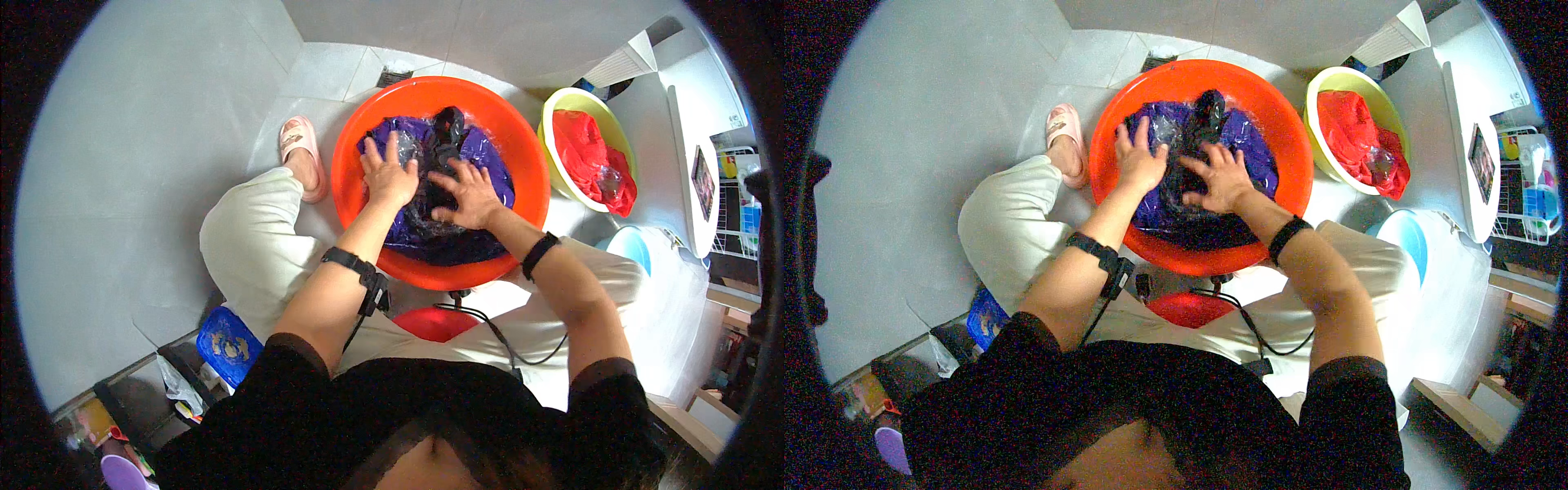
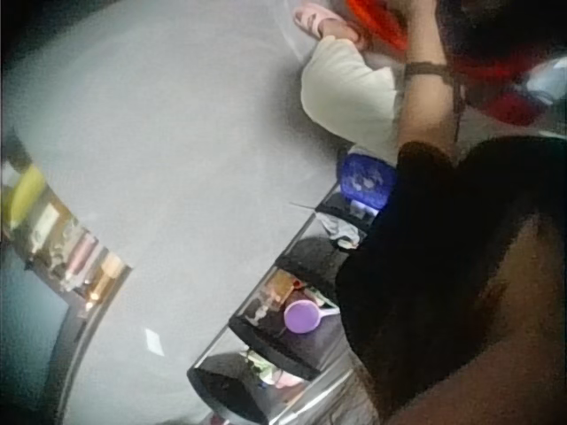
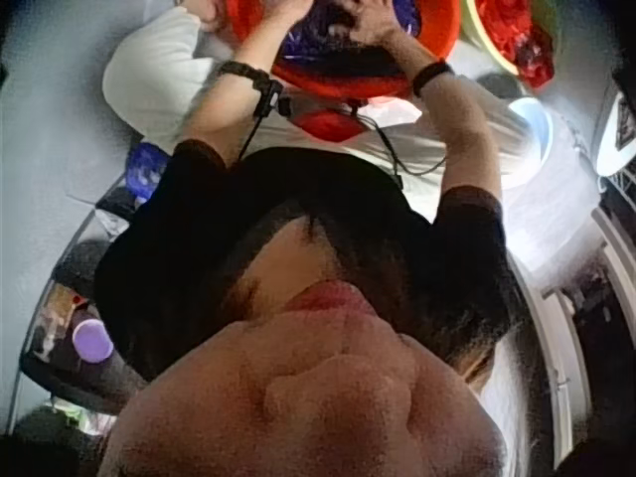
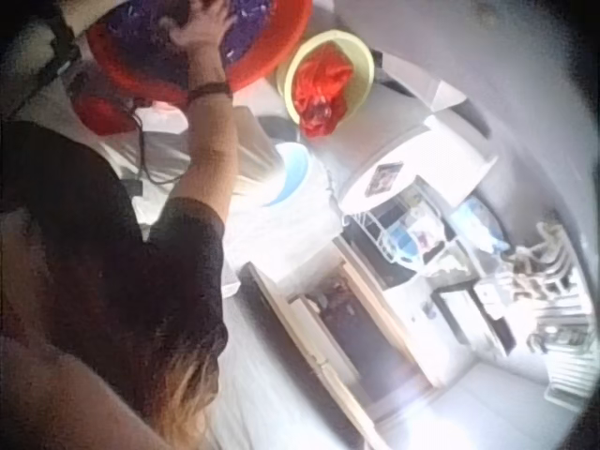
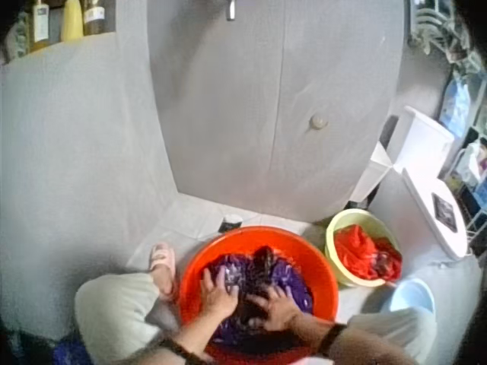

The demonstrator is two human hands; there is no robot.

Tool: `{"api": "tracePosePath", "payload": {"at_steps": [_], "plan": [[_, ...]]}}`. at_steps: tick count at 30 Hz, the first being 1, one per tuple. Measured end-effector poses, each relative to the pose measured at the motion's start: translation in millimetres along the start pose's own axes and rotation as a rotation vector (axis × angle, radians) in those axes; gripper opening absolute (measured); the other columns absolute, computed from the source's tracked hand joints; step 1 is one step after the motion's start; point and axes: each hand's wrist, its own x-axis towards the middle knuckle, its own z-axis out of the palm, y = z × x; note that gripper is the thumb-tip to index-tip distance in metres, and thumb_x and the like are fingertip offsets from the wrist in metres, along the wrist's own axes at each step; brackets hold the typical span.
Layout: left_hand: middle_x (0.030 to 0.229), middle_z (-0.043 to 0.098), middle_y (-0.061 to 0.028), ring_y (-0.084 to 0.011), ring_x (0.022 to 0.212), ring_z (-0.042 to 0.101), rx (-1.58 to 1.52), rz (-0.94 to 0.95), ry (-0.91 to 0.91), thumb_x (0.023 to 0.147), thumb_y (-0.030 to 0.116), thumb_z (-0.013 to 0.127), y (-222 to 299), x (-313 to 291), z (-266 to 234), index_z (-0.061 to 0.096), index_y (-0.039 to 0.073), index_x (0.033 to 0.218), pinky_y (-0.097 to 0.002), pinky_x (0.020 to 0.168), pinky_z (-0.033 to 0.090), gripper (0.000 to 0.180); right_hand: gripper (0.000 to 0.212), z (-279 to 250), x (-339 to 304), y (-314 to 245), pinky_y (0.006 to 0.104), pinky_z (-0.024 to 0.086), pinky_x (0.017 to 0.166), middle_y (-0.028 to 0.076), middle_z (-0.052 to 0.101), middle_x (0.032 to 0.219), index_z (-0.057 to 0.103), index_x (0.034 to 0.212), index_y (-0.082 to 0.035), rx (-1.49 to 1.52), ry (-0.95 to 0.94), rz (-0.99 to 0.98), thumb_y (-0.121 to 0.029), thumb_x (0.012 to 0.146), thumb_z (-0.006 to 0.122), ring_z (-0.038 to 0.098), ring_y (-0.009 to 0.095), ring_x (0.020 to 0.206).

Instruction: The person washes purple and red clothes by hand in a red basin filled with soapy water. They rinse the clothes under running water from a tap and transfer them between basins.

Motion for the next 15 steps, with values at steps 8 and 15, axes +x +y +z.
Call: {"api": "tracePosePath", "payload": {"at_steps": [8, 15], "plan": [[0.157, -0.016, -0.0143, -0.0470, 0.141, -0.016, 0.444, 0.027, -0.509, 0.087, 0.066, 0.044, -15, 20, 68, 0.016, 0.035, 0.151, -0.0692, 0.108, 0.001, 0.077, 0.084, 76, 55, 10, 0.0716, 0.018, 0.105, 0.012, -0.007, 0.159, 0.005, 0.152, -0.037, 0.061, -0.238, 0.363, -0.061, 0.085, 0.050, 0.000, 0.045, 0.144], [0.159, -0.008, -0.0115, -0.0565, 0.138, -0.008, 0.399, -0.043, -0.506, 0.084, 0.072, 0.042, -47, 47, 126, 0.027, 0.037, 0.148, -0.0721, 0.105, 0.003, 0.075, 0.086, 124, 103, 48, 0.0649, 0.026, 0.106, 0.007, -0.005, 0.160, 0.001, 0.151, -0.038, 0.121, -0.425, 0.372, -0.060, 0.086, 0.052, 0.004, 0.041, 0.145]]}}
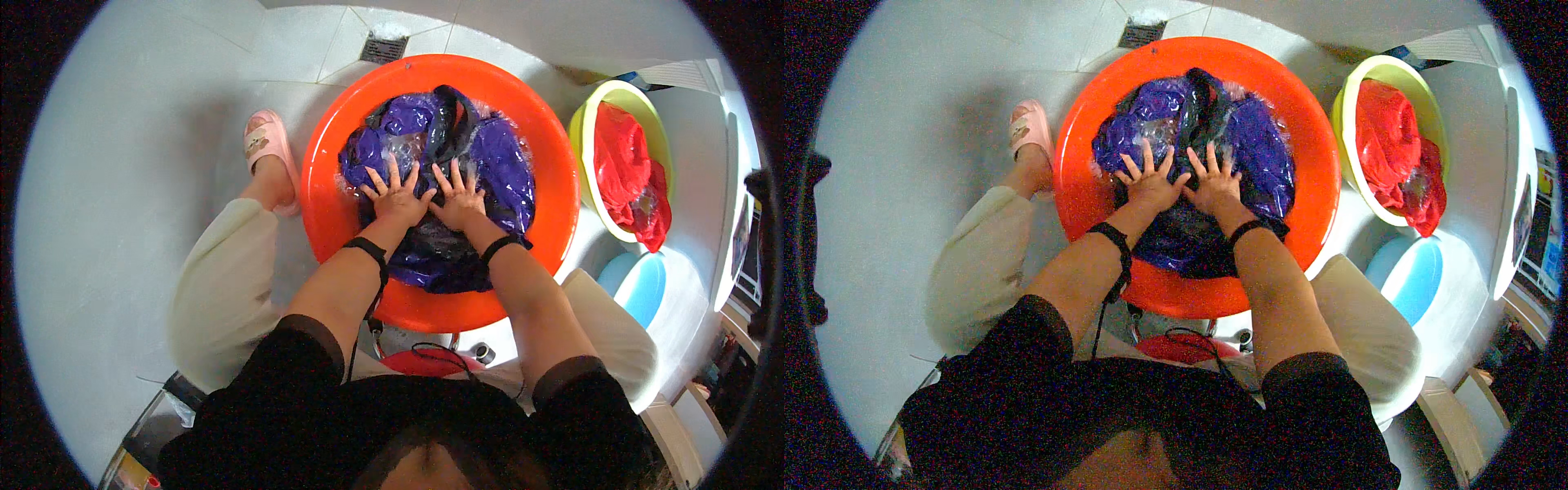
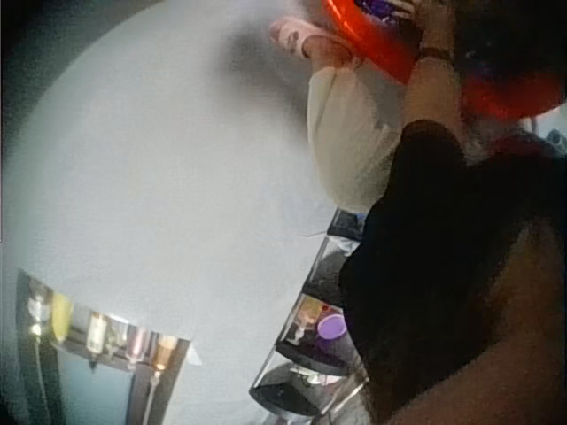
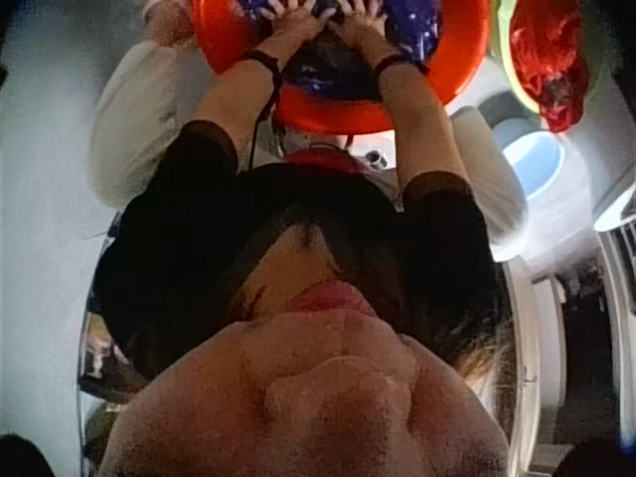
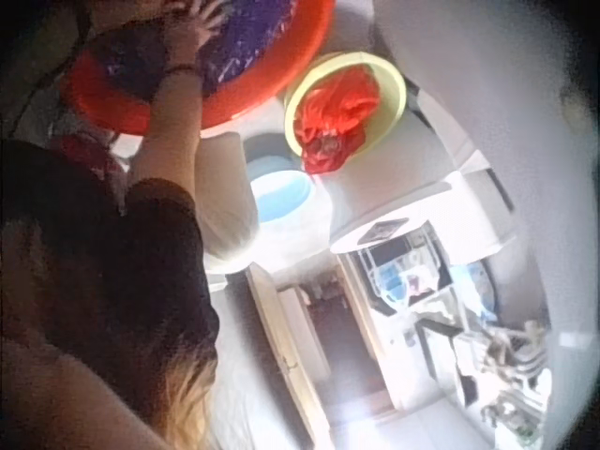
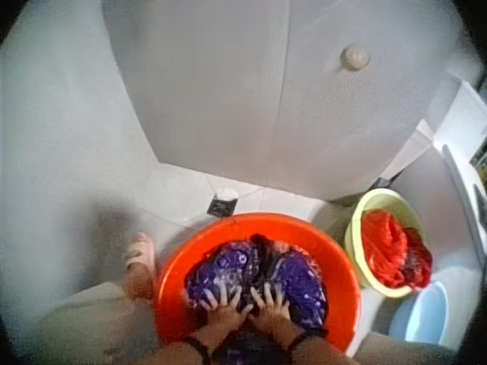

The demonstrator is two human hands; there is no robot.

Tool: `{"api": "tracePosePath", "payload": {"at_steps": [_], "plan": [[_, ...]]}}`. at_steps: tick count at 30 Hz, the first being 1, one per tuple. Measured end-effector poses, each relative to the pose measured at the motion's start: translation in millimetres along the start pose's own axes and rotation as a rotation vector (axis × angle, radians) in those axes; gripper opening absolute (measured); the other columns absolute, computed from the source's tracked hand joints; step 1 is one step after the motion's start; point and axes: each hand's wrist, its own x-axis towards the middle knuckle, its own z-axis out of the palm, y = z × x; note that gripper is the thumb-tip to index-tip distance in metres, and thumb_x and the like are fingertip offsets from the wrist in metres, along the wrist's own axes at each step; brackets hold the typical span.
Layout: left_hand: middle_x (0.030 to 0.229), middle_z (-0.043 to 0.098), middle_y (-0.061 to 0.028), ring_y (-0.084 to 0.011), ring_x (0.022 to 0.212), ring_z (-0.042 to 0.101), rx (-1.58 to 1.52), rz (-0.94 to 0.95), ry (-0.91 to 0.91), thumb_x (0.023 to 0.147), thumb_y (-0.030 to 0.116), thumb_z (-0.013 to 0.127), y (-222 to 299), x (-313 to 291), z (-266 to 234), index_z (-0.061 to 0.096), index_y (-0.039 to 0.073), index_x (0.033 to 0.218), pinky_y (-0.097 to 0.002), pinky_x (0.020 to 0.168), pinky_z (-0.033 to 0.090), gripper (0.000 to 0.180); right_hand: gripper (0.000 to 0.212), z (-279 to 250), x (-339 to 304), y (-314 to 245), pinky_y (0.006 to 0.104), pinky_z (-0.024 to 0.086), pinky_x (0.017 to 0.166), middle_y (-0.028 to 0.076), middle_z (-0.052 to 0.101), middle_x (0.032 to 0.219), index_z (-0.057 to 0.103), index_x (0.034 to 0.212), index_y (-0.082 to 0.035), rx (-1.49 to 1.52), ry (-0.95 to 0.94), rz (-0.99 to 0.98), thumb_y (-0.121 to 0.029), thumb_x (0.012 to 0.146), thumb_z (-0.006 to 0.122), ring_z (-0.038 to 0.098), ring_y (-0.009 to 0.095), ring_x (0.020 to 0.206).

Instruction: The person washes purple and red clothes by hand in a red basin filled with soapy water. They rinse the clothes under running water from a tap and transfer them between basins.

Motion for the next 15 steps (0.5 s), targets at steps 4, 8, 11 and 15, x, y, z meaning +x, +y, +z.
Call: {"api": "tracePosePath", "payload": {"at_steps": [4, 8, 11, 15], "plan": [[0.159, 0.000, -0.0140, -0.0621, 0.132, 0.014, -0.048, 0.002, 0.078, 0.085, 0.070, 0.043, 9, 35, 2, 0.030, 0.036, 0.147, -0.0753, 0.102, 0.009, 0.072, 0.085, -3, 37, 15, 0.0578, 0.027, 0.107, 0.007, 0.009, 0.159, 0.000, 0.151, -0.040, -0.015, 0.068, 0.010, -0.061, 0.086, 0.050, 0.021, 0.041, 0.141], [0.156, 0.014, -0.0157, -0.0591, 0.130, 0.024, -0.019, -0.023, 0.044, 0.086, 0.070, 0.041, 19, 65, 1, 0.033, 0.030, 0.146, -0.0752, 0.102, 0.008, 0.073, 0.078, -13, 66, 28, 0.0517, 0.016, 0.114, 0.007, 0.014, 0.159, 0.009, 0.152, -0.028, -0.126, 0.049, -0.005, -0.065, 0.089, 0.037, 0.017, 0.037, 0.144], [0.148, 0.029, -0.0147, -0.0535, 0.130, 0.028, -0.074, -0.040, 0.016, 0.087, 0.068, 0.039, 28, 76, -9, 0.038, 0.027, 0.143, -0.0744, 0.102, 0.008, 0.070, 0.078, -34, 79, 32, 0.0496, 0.019, 0.114, 0.005, 0.016, 0.159, 0.018, 0.152, -0.024, -0.127, -0.100, 0.002, -0.066, 0.088, 0.038, 0.019, 0.032, 0.144], [0.141, 0.044, -0.0140, -0.0382, 0.131, 0.039, 0.034, -0.066, -0.096, 0.086, 0.063, 0.047, 36, 61, -48, 0.048, 0.022, 0.136, -0.0590, 0.108, 0.024, 0.065, 0.082, -66, 67, 39, 0.0441, 0.033, 0.108, 0.010, 0.036, 0.149, 0.032, 0.147, -0.026, -0.038, -0.105, -0.048, -0.073, 0.081, 0.045, 0.041, 0.030, 0.133]]}}
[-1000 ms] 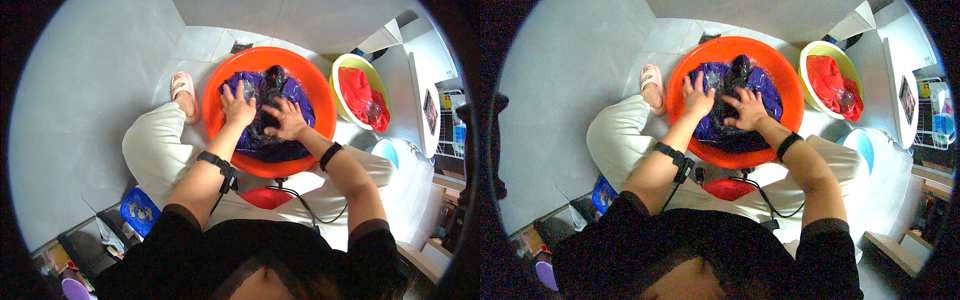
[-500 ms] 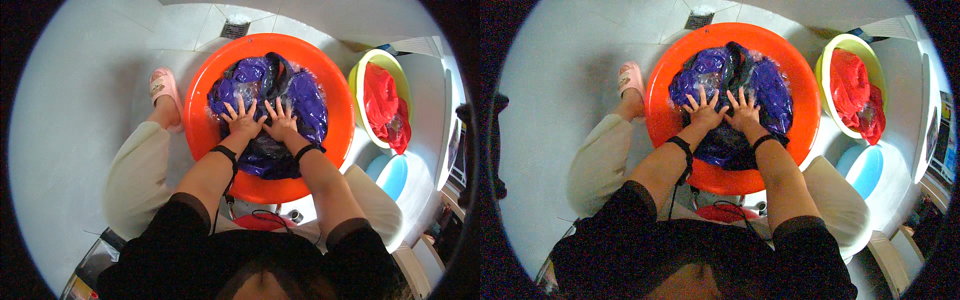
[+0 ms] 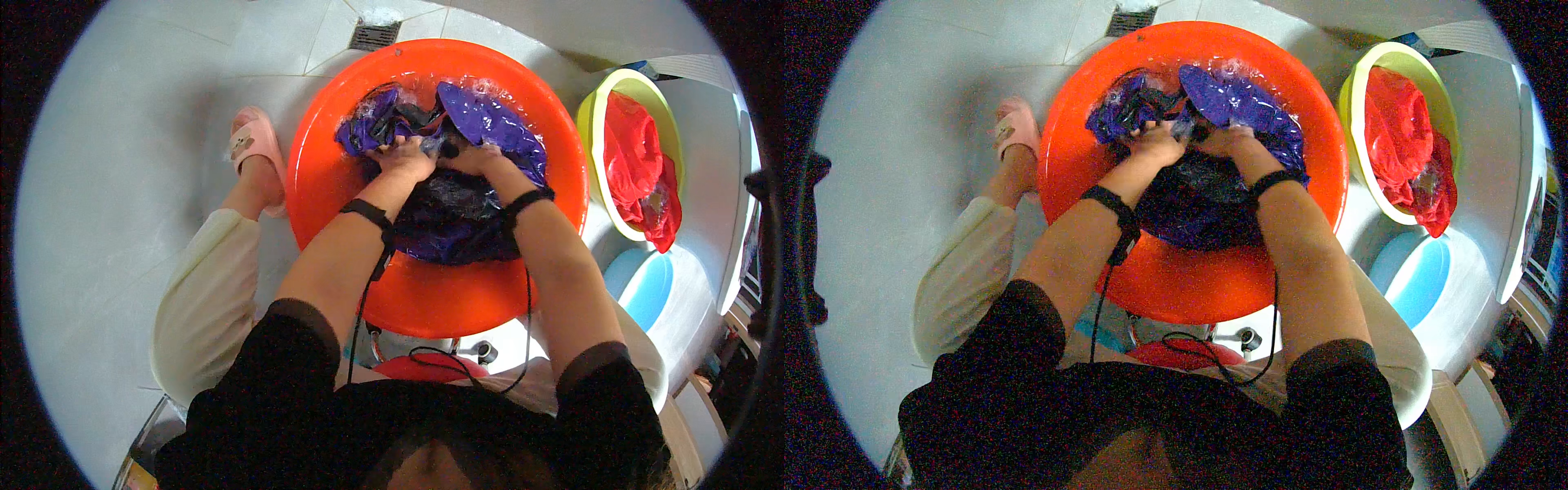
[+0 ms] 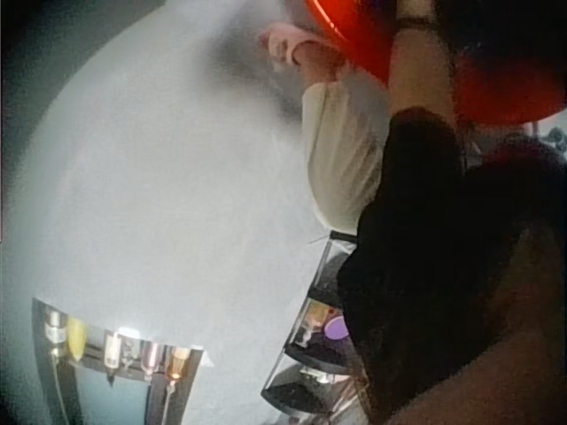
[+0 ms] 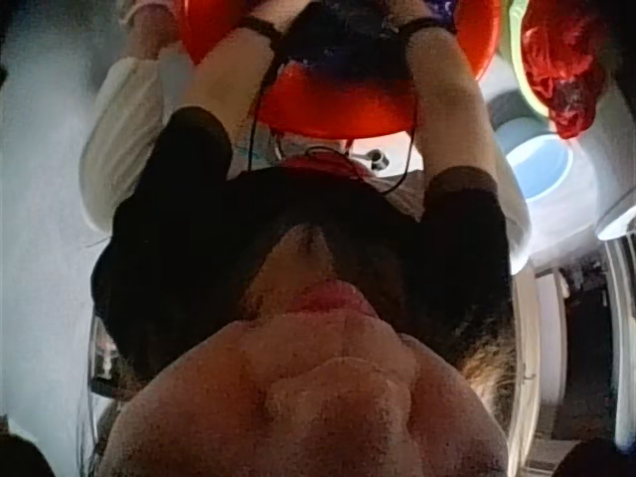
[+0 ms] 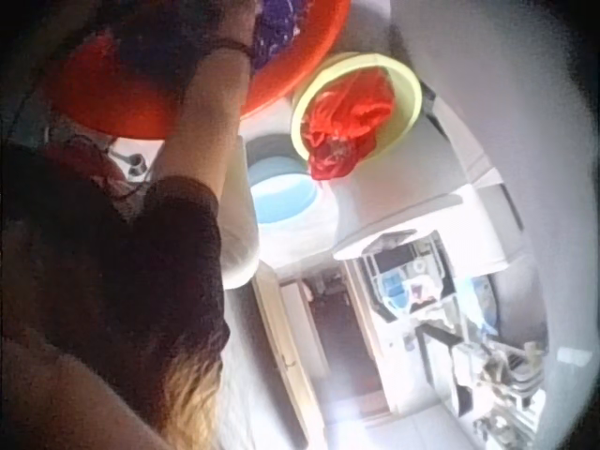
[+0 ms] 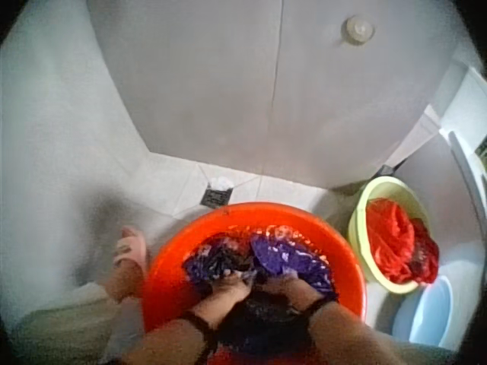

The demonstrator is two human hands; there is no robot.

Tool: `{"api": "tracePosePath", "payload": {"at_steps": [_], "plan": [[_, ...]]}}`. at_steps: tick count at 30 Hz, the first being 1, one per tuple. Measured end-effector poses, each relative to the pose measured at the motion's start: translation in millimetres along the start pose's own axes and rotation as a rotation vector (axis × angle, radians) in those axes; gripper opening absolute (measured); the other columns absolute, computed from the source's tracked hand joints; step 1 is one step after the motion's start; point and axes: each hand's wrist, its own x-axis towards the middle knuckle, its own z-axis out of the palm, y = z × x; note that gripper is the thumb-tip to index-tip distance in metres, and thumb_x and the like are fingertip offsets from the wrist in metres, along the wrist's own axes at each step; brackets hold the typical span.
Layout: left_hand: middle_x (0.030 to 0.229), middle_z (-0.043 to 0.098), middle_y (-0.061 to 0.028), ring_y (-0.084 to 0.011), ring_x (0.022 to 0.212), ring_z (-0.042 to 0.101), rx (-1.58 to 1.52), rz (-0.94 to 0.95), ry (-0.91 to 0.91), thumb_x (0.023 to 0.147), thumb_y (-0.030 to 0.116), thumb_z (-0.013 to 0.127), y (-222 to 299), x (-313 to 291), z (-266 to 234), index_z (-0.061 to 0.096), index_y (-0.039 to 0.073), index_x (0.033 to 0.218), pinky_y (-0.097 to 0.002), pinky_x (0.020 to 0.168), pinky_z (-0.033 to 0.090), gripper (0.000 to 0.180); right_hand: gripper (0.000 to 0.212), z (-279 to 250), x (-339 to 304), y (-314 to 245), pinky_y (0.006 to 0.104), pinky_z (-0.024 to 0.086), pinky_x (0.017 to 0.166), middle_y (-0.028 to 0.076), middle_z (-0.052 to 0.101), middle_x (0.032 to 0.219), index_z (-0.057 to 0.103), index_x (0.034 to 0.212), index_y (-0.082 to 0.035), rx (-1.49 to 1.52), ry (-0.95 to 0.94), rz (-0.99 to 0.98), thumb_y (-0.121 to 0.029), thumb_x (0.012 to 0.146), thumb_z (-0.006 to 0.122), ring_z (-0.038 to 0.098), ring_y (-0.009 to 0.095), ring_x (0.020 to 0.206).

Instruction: The person washes purple and red clothes by hand in a red basin filled with soapy water. They rinse the clothes under running water from a tap and transfer them between basins.

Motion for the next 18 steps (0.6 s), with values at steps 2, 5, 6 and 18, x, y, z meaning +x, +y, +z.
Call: {"api": "tracePosePath", "payload": {"at_steps": [2, 5, 6, 18], "plan": [[0.119, 0.062, -0.0155, -0.0313, 0.112, 0.059, -0.072, 0.003, 0.026, 0.083, 0.058, 0.056, -6, -11, -31, 0.059, 0.015, 0.124, -0.0438, 0.094, 0.046, 0.060, 0.086, -6, -12, 2, 0.0393, 0.043, 0.101, 0.011, 0.053, 0.136, 0.039, 0.143, -0.028, 0.210, 0.095, 0.048, -0.078, 0.074, 0.051, 0.054, 0.033, 0.119], [0.108, 0.065, -0.0152, -0.0331, 0.105, 0.062, -0.214, -0.035, 0.392, 0.080, 0.051, 0.066, -13, -30, -61, 0.062, 0.009, 0.107, -0.0454, 0.085, 0.051, 0.050, 0.101, 3, -22, -4, 0.0407, 0.045, 0.098, 0.020, 0.060, 0.122, 0.037, 0.141, -0.012, 0.816, 0.655, 0.187, -0.062, 0.063, 0.078, 0.058, 0.034, 0.113], [0.127, 0.054, -0.0172, -0.0329, 0.115, 0.055, -0.210, 0.134, 0.664, 0.077, 0.036, 0.074, -12, -34, -65, 0.055, 0.003, 0.114, -0.0452, 0.087, 0.050, 0.053, 0.106, 7, -20, -9, 0.0404, 0.045, 0.098, 0.021, 0.060, 0.121, 0.032, 0.143, -0.011, 0.751, 0.767, 0.226, -0.059, 0.062, 0.080, 0.058, 0.034, 0.113], [0.145, 0.034, -0.0145, -0.0385, 0.129, 0.036, 0.166, 0.763, 0.541, 0.079, 0.026, 0.069, -45, -43, -38, 0.062, 0.023, 0.119, -0.0603, 0.102, 0.031, 0.041, 0.045, 20, -77, 27, 0.0599, 0.033, 0.104, 0.022, 0.033, 0.147, 0.064, 0.112, -0.011, -0.260, 0.290, -0.426, -0.047, 0.085, 0.058, 0.023, 0.043, 0.139]]}}
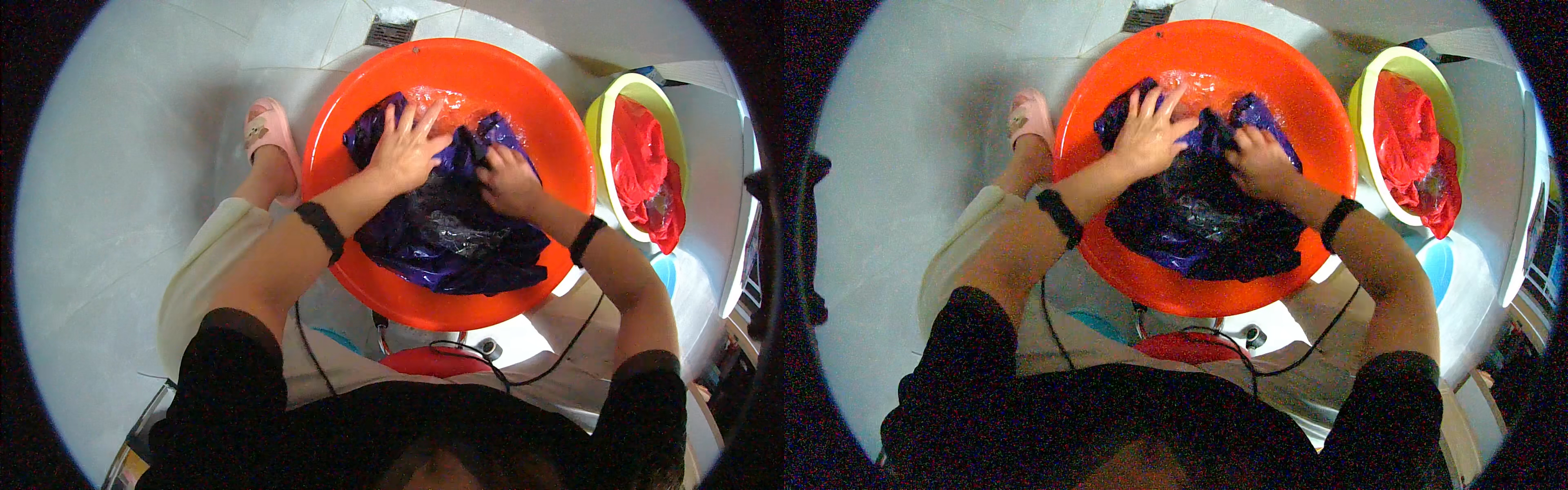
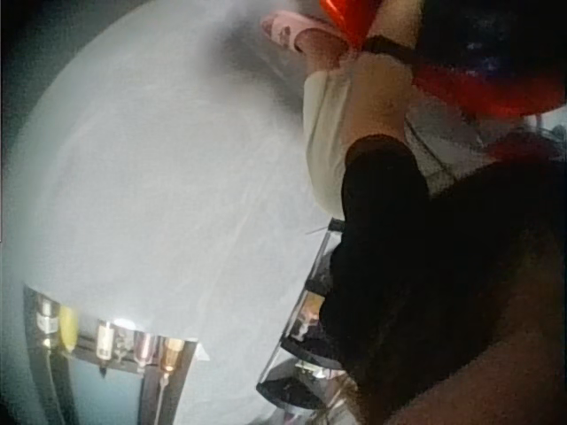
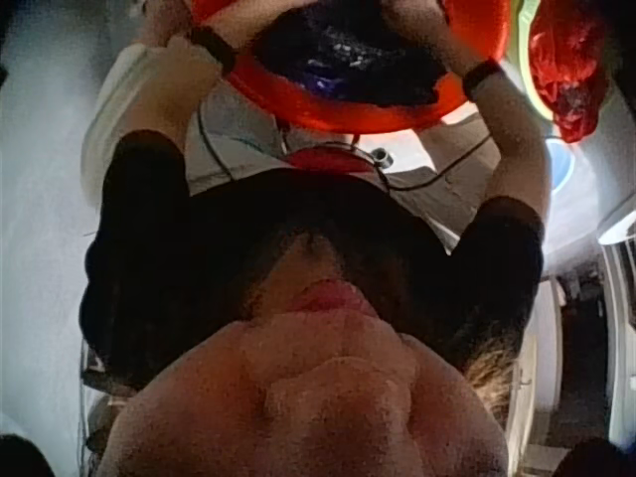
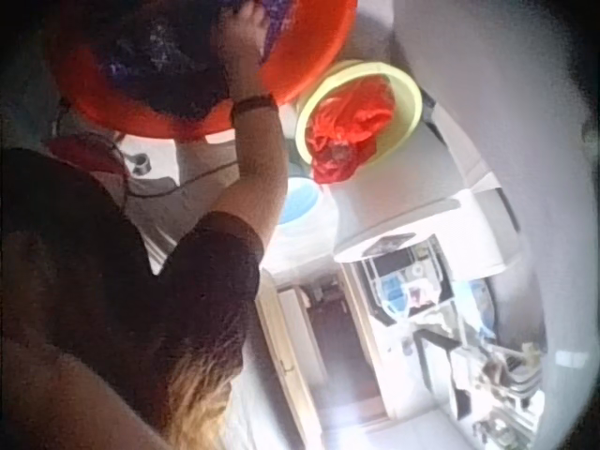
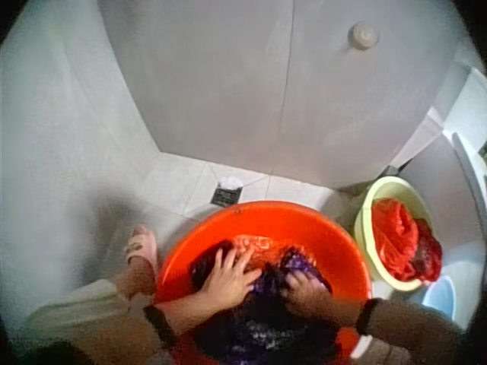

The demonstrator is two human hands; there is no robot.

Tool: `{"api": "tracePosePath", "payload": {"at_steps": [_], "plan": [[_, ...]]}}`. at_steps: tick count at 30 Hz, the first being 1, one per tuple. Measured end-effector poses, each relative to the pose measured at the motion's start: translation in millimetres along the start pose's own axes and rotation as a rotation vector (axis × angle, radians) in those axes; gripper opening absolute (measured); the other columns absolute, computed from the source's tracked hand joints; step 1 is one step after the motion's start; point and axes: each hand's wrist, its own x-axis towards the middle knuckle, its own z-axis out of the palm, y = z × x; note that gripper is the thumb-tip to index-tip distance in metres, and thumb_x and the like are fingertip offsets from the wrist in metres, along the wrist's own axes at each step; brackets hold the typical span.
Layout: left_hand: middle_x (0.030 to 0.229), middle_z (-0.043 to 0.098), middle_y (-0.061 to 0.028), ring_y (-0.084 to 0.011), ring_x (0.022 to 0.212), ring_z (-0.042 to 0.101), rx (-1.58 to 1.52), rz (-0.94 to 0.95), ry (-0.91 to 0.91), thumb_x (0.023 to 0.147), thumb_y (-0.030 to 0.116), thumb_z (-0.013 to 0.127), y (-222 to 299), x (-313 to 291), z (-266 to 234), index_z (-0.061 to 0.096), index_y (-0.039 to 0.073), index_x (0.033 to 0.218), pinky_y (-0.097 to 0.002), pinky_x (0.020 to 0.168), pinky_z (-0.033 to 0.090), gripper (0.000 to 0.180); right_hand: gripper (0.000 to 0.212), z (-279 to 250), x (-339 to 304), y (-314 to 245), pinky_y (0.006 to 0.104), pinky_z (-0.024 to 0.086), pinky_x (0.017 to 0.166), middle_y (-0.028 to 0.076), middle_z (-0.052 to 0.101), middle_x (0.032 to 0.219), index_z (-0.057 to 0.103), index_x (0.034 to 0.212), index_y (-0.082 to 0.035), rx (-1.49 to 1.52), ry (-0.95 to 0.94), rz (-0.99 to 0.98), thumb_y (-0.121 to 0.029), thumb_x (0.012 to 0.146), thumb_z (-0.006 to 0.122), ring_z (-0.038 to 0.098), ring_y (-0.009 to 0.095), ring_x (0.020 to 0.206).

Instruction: The person washes purple and red clothes by hand in a red basin filled with soapy water. They rinse the clothes under running water from a tap and transfer them between basins.

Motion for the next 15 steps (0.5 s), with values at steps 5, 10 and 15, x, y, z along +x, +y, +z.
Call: {"api": "tracePosePath", "payload": {"at_steps": [5, 10, 15], "plan": [[0.156, 0.012, -0.0192, -0.0468, 0.141, 0.012, -0.104, -0.235, -0.216, 0.086, 0.031, 0.063, 11, -42, 53, 0.056, 0.026, 0.126, -0.0686, 0.108, 0.007, 0.041, 0.050, 38, -5, -31, 0.0676, 0.025, 0.104, 0.019, 0.016, 0.155, 0.055, 0.122, -0.010, 0.135, 0.066, 0.148, -0.048, 0.090, 0.054, 0.012, 0.040, 0.143], [0.150, 0.026, -0.0214, -0.0458, 0.138, 0.021, 0.063, -0.274, -0.183, 0.090, 0.030, 0.052, -4, -15, 98, 0.052, 0.028, 0.132, -0.0691, 0.106, 0.009, 0.043, 0.049, 47, 53, -7, 0.0601, 0.034, 0.103, 0.017, 0.028, 0.151, 0.050, 0.129, -0.015, 0.125, -0.061, 0.333, -0.048, 0.093, 0.047, 0.025, 0.039, 0.139], [0.130, 0.055, -0.0128, -0.0321, 0.127, 0.043, 0.278, -0.424, -0.242, 0.093, 0.025, 0.042, -13, 48, 113, 0.057, 0.015, 0.129, -0.0547, 0.110, 0.021, 0.040, 0.053, 43, 103, 35, 0.0470, 0.038, 0.105, 0.024, 0.043, 0.140, 0.046, 0.134, -0.008, 0.140, 0.118, 0.398, -0.044, 0.095, 0.044, 0.044, 0.039, 0.128]]}}
